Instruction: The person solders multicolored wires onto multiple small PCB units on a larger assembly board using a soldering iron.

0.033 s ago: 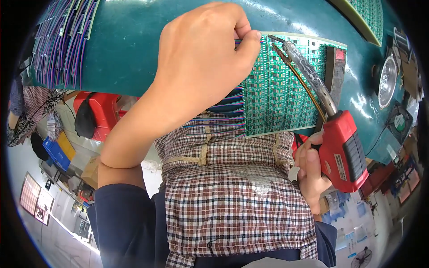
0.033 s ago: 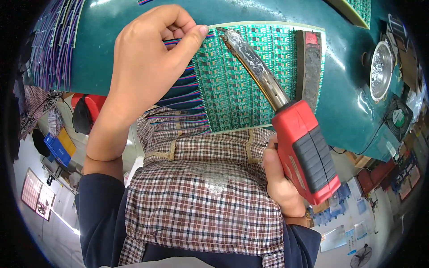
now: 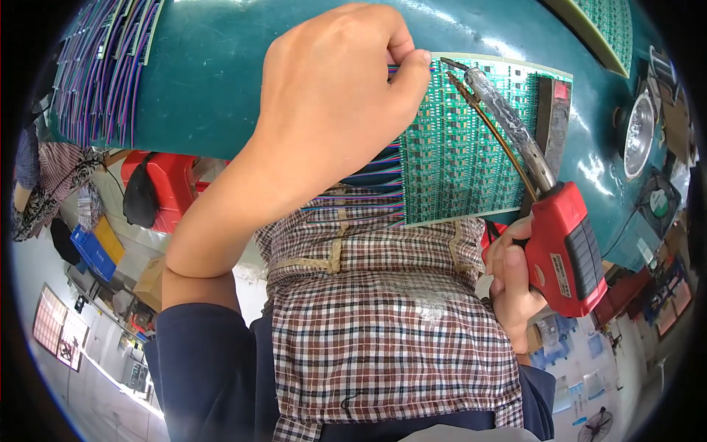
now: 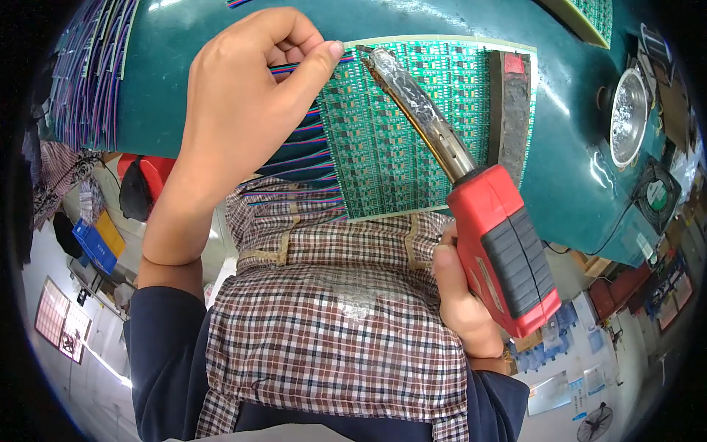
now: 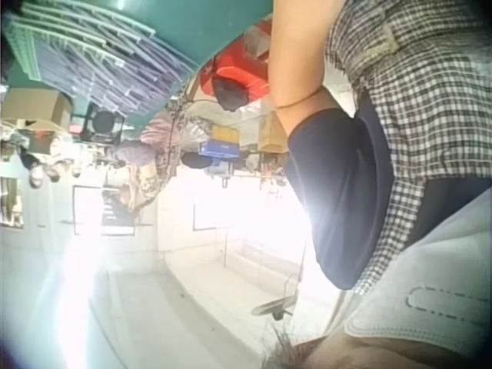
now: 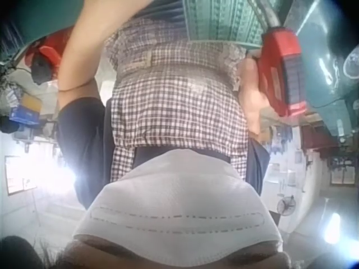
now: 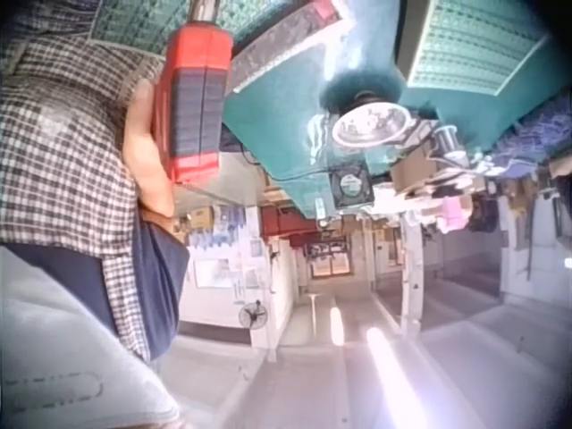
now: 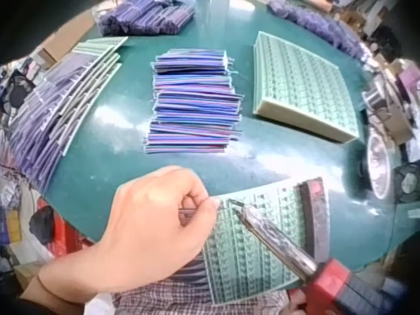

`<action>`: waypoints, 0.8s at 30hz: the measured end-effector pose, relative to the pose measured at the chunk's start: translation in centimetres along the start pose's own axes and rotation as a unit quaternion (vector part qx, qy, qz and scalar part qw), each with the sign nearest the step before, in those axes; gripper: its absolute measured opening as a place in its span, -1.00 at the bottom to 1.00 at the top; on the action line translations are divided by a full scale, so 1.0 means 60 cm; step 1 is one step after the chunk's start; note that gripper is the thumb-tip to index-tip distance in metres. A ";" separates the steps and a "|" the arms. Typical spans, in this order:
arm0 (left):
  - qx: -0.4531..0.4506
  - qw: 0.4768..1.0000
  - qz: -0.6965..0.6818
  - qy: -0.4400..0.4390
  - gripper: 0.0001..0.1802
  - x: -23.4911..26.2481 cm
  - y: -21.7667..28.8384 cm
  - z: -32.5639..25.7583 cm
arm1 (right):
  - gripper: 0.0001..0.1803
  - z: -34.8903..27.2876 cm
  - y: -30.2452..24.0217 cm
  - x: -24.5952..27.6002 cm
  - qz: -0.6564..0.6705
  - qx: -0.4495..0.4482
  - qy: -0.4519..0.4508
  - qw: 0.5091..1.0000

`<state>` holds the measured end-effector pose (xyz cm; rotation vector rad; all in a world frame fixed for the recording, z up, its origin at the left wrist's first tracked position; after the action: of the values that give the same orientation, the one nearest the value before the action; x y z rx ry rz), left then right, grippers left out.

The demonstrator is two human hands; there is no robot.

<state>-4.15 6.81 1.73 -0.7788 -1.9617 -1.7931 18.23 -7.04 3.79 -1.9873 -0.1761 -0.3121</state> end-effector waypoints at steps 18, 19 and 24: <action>-0.063 0.997 0.011 0.037 -0.82 -0.013 -0.027 -0.007 | -0.83 0.007 0.002 0.000 -0.016 0.007 -0.009 1.000; -0.063 0.997 0.012 0.038 -0.82 -0.013 -0.025 -0.007 | -0.82 0.009 0.003 0.003 -0.015 0.030 -0.015 0.999; -0.031 0.999 0.013 0.015 -0.83 -0.009 -0.011 0.000 | -0.81 0.006 0.001 0.003 0.007 0.046 -0.013 0.999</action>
<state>-4.13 6.70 0.88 -0.7888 -1.8779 -1.8470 18.46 -6.76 3.63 -1.9013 -0.1903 -0.2656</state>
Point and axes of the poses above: each hand's wrist, its own z-axis towards the middle knuckle, its own x-axis out of the back of the hand, y = z × x, the point moved 1 cm from there along z, towards the middle knuckle, and after that the axes turned 1 degree about -z, right-handed, at the moved point
